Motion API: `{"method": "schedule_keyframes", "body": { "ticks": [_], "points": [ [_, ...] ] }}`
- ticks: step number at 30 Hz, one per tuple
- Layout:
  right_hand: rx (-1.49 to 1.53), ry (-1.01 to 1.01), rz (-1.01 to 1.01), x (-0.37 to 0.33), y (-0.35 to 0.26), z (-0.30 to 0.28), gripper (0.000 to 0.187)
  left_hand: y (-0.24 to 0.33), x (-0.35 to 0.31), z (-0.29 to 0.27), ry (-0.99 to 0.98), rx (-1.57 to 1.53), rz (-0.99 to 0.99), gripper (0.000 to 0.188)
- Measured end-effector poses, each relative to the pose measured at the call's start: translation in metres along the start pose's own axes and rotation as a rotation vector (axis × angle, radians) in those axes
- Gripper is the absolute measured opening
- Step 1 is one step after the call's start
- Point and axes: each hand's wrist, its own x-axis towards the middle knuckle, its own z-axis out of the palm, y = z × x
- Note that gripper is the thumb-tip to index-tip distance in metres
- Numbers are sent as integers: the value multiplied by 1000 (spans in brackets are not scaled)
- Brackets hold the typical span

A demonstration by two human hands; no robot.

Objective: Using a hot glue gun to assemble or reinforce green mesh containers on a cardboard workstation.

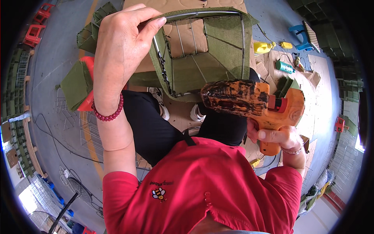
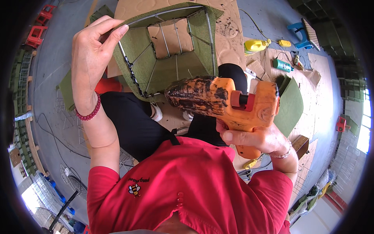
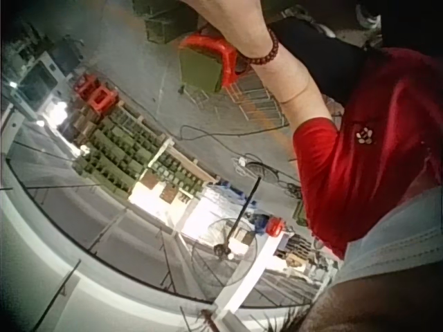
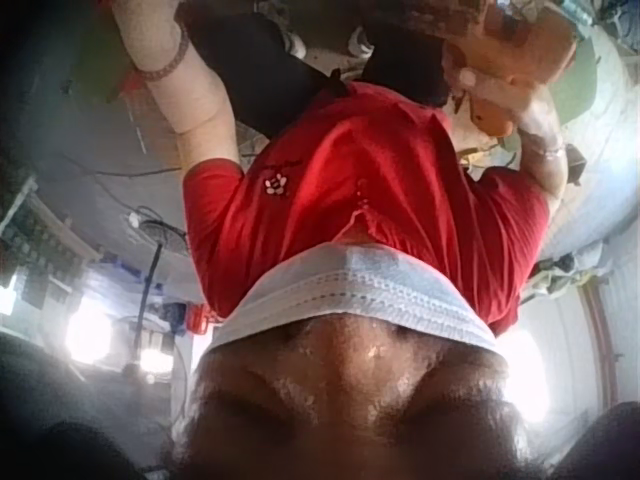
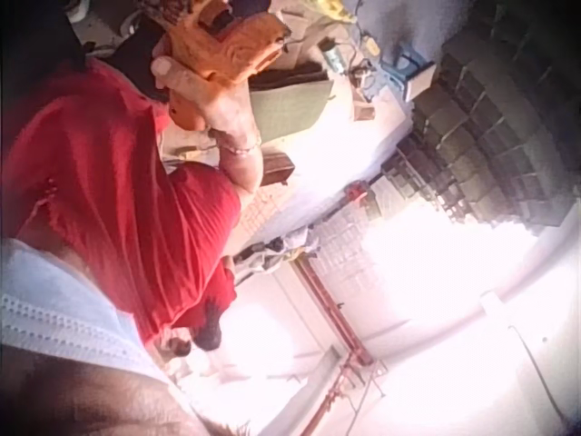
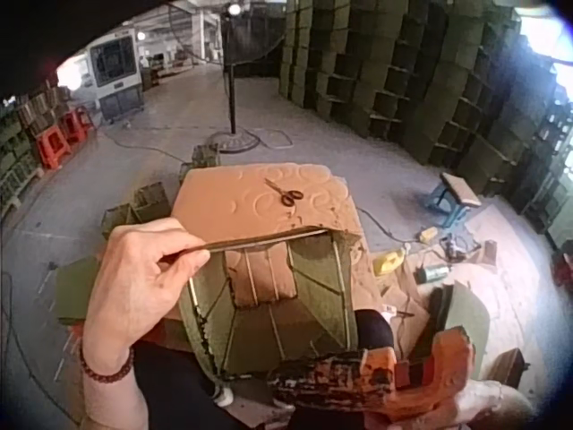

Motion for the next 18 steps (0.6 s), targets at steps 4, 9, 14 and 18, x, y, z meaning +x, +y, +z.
{"method": "schedule_keyframes", "body": {
  "ticks": [4,9,14,18],
  "points": [
    [1,14,-11,-4,2,-3,37,-1,1,0,14,4,0,18],
    [14,44,-18,-8,1,-1,38,-2,1,1,25,-10,16,18],
    [7,-9,3,-5,5,-3,38,0,2,2,34,8,14,18],
    [25,32,-10,-1,3,4,38,-2,2,4,46,1,18,18]
  ]
}}
